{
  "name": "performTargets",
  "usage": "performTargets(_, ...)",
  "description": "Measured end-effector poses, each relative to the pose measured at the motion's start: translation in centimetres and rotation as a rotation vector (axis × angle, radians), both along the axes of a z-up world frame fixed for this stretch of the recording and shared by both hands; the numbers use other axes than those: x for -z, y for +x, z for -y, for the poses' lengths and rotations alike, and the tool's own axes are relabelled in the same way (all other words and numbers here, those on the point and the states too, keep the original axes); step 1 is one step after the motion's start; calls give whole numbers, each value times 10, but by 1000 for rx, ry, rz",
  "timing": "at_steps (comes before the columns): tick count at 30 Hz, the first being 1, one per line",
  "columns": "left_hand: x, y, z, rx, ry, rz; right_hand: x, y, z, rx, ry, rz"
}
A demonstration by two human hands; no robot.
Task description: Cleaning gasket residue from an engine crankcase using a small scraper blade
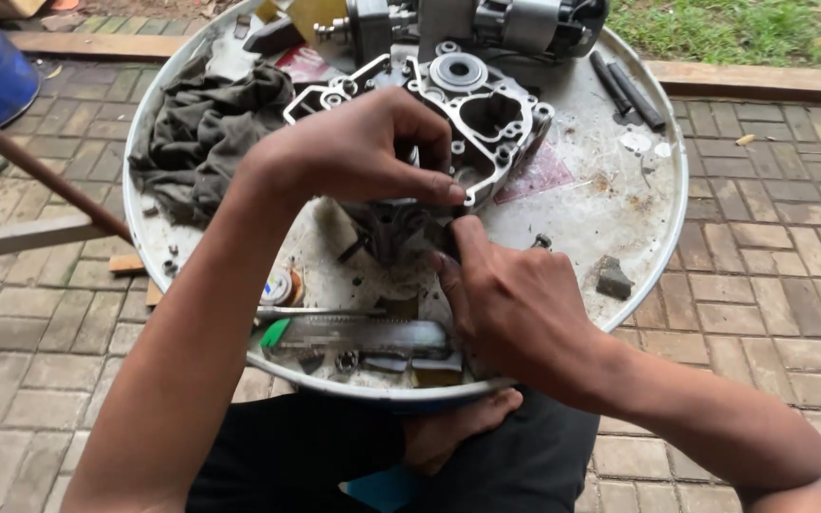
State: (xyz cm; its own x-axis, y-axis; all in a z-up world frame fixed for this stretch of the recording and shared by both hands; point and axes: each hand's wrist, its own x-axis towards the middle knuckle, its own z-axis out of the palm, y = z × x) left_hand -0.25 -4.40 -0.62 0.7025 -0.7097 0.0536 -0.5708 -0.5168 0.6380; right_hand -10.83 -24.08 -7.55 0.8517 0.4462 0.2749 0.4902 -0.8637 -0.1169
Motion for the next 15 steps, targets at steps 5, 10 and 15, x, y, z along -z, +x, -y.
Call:
performTargets(5,-5,11,-1,89,5,11,-4,2,-3,-60,46,-15)
performTargets(10,-28,15,6,48,294,-81,1,3,-5,-75,26,-5)
performTargets(15,-42,22,14,66,424,-99,0,5,-3,-76,25,18)
